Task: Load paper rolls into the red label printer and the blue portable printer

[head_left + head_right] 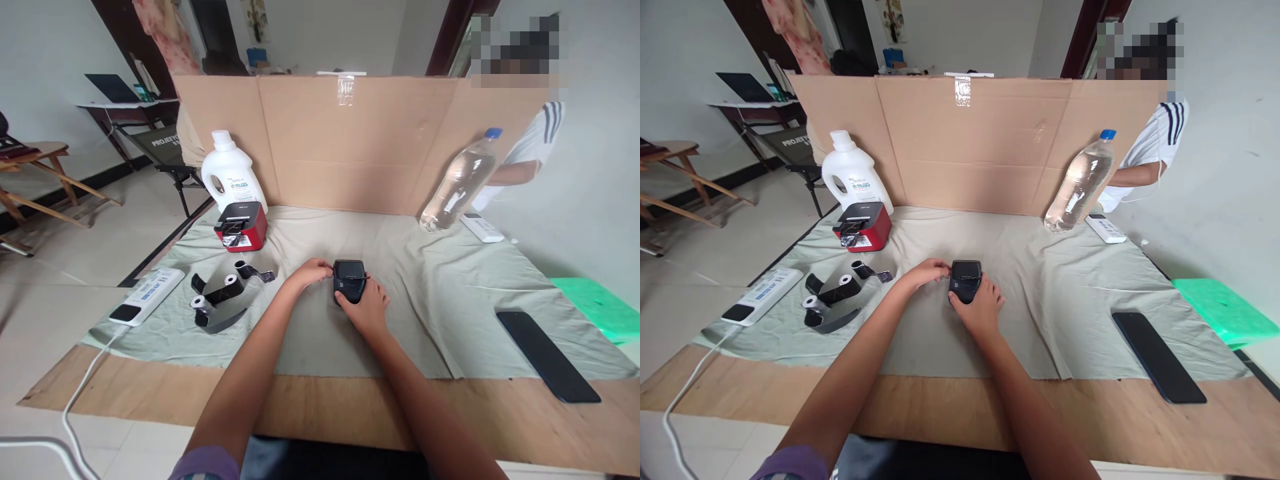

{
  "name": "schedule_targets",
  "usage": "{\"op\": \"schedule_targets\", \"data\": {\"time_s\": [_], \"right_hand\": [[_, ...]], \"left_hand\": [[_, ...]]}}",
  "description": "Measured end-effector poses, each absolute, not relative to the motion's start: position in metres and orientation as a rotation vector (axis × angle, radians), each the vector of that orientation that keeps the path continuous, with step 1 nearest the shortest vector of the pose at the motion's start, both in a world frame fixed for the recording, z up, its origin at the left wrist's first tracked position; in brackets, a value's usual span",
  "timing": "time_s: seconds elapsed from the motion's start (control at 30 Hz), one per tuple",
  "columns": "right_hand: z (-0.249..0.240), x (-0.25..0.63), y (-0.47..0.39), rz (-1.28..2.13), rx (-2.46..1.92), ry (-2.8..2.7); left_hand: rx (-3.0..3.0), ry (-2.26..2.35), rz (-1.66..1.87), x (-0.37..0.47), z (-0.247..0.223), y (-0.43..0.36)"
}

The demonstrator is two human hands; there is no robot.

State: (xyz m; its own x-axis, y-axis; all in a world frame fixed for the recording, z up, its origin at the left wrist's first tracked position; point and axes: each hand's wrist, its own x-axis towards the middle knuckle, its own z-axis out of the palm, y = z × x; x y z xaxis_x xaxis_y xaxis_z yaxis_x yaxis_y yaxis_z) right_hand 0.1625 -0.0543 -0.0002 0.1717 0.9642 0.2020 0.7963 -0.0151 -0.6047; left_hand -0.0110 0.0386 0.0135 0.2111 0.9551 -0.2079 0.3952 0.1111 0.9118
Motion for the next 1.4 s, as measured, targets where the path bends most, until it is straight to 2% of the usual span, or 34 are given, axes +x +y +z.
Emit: {"op": "schedule_targets", "data": {"time_s": [0.4, 1.4], "right_hand": [[0.002, 0.163, -0.054, 0.336, -1.830, -1.684], [0.000, 0.166, -0.045, 0.324, -1.850, -1.731]], "left_hand": [[1.492, 1.339, 0.441, -0.012, 0.033, 0.035], [1.407, 1.333, 0.460, -0.008, 0.032, 0.038]]}}
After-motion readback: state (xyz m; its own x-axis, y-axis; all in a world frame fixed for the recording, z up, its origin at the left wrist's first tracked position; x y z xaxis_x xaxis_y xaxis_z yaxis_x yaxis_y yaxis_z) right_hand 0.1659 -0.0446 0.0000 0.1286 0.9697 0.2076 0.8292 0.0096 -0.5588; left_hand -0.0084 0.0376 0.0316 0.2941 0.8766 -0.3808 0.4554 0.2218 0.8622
